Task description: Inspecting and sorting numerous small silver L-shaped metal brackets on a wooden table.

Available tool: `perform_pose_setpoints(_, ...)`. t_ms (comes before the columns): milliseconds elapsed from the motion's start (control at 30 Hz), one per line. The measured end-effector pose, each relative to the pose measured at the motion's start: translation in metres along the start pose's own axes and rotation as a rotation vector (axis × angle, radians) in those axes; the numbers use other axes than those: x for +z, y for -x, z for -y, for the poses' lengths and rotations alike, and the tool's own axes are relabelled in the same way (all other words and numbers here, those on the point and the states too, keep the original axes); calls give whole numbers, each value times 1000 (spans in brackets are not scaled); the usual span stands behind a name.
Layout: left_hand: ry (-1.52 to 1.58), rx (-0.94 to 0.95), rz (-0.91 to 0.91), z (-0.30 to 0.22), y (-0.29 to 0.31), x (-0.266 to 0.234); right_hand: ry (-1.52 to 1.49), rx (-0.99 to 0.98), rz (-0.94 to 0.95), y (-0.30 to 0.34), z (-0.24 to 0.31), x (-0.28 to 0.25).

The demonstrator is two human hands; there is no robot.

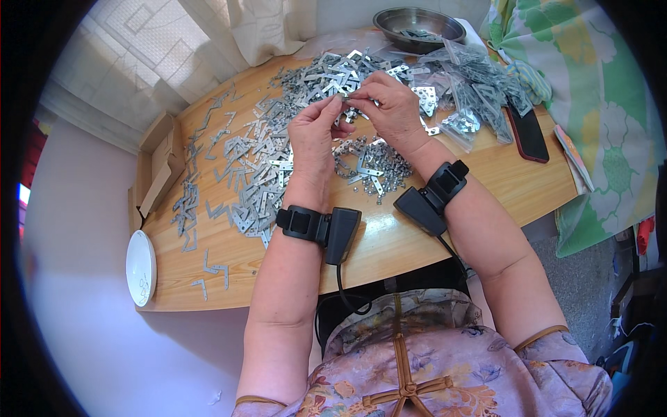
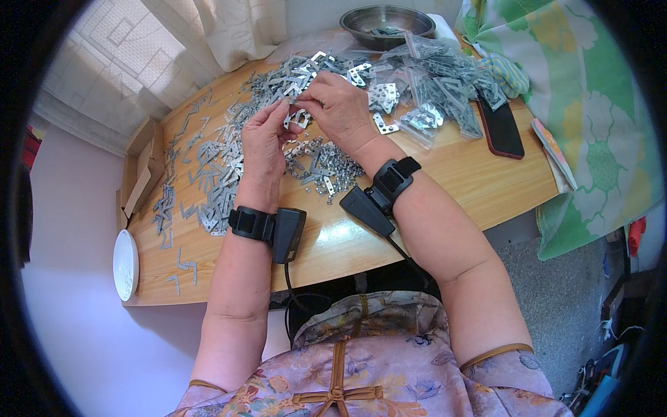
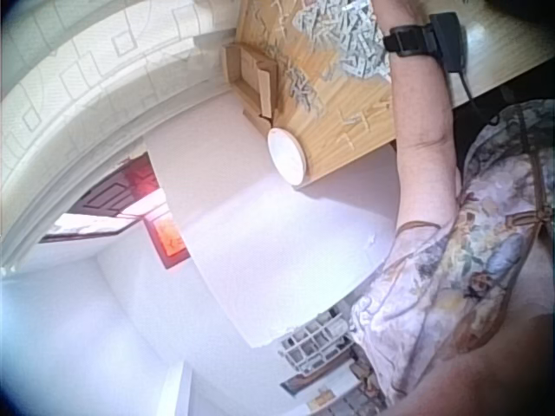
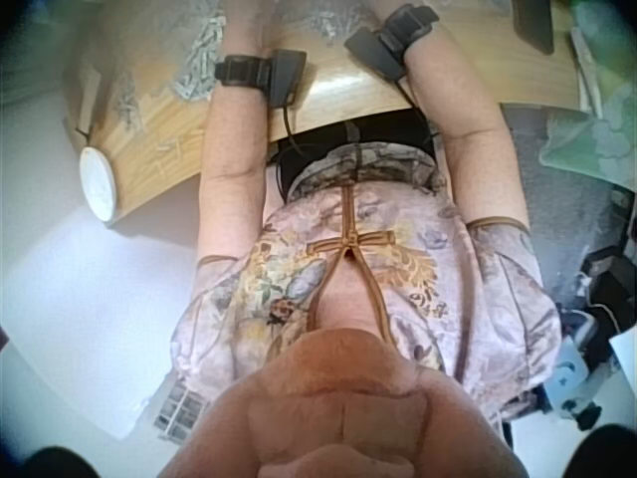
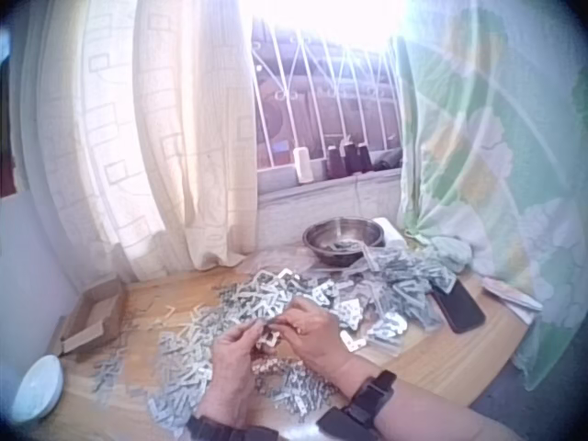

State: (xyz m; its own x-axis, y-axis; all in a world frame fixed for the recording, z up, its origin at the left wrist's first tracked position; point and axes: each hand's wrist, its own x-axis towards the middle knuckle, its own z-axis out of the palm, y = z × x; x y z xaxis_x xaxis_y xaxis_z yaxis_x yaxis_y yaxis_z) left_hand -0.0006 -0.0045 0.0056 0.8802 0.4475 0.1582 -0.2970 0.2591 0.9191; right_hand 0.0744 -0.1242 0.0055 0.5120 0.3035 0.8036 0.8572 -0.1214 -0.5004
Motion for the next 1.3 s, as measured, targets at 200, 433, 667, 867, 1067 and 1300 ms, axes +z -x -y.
perform_pose_setpoints(200, 2, 7, 5, 0, 0, -1, -23, 3, 4, 0, 2, 0)
perform_pose_setpoints(433, 0, 16, 19, 0, 0, -1, 8, -32, -17, -1, 3, -1)
perform_pose_setpoints(667, 10, 29, 29, -1, 1, 1, 108, -111, -41, -3, 5, -4)
perform_pose_setpoints(867, -13, 47, 32, -4, 2, 2, -12, -8, -49, -2, 6, 0)
perform_pose_setpoints(1067, -4, 62, 28, -4, 2, 3, 66, -91, -76, -2, 7, -1)
perform_pose_setpoints(1300, -12, 55, -14, -2, 2, 4, 75, -98, -42, -1, 5, -1)
